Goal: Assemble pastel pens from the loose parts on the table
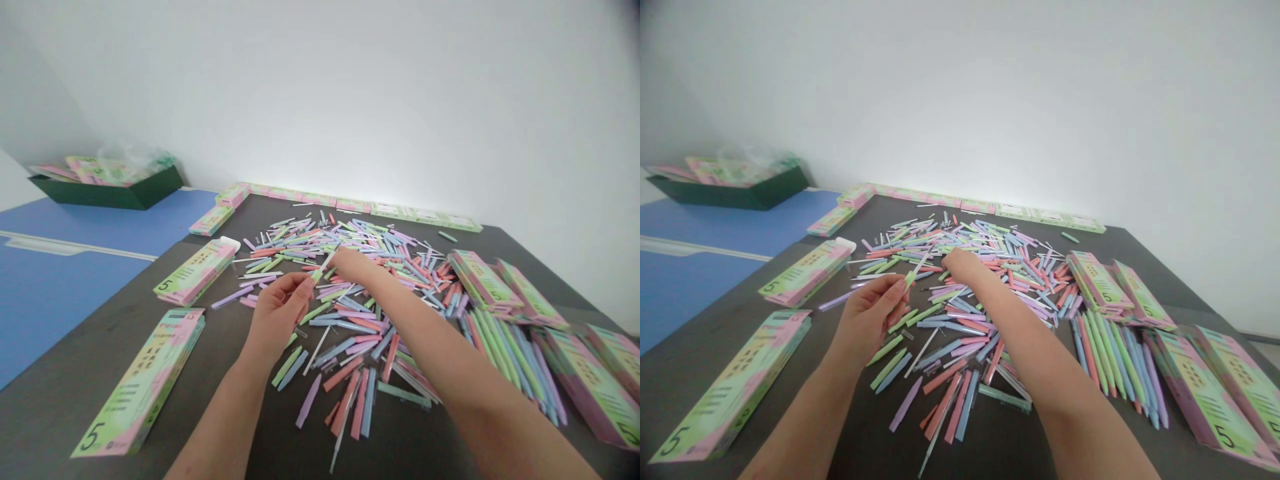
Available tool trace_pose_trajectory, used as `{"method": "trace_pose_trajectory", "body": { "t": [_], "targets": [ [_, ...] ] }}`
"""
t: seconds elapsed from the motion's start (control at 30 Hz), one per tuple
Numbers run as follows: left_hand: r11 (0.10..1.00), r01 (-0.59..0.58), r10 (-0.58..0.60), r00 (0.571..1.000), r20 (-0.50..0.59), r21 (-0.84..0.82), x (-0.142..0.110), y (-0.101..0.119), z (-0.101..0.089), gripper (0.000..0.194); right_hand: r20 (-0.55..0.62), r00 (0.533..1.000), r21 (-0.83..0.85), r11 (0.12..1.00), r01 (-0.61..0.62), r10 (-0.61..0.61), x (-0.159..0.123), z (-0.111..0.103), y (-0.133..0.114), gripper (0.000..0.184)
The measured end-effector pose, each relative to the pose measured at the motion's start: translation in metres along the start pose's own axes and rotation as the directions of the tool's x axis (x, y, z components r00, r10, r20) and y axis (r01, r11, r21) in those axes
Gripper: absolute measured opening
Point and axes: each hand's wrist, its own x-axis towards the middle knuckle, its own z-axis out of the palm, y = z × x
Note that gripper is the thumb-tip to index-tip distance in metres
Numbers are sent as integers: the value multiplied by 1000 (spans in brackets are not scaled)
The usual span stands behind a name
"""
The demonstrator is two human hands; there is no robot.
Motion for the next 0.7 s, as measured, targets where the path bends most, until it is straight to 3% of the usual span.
{"method": "trace_pose_trajectory", "body": {
  "t": [0.2,0.33,0.4,0.47,0.53,0.57,0.63,0.7],
  "targets": [
    [1000,-11,11,1000,5,-7,0,-1,0,16,-91,993,56,995,77,-72,-6,2,7,25],
    [1000,-28,28,999,17,-9,1,-3,-1,16,-215,976,151,986,77,-44,-35,-1,6,20],
    [999,-34,35,999,31,-16,1,-3,-1,16,-301,954,279,956,88,0,-57,0,1,21],
    [999,-37,38,999,39,-24,0,-2,0,15,-410,909,610,764,211,76,-80,3,-6,24],
    [999,-38,39,998,44,-22,-1,-1,2,14,-436,892,764,573,296,122,-100,7,-11,25],
    [999,-39,40,998,46,-21,-1,-1,2,14,-431,890,790,538,294,147,-108,9,-13,25],
    [999,-41,42,998,42,-20,-1,-1,3,14,-387,901,783,586,208,197,-119,14,-13,21],
    [999,-42,42,999,31,-21,0,-2,3,14,-333,915,690,720,71,229,-123,18,-11,17]
  ]
}}
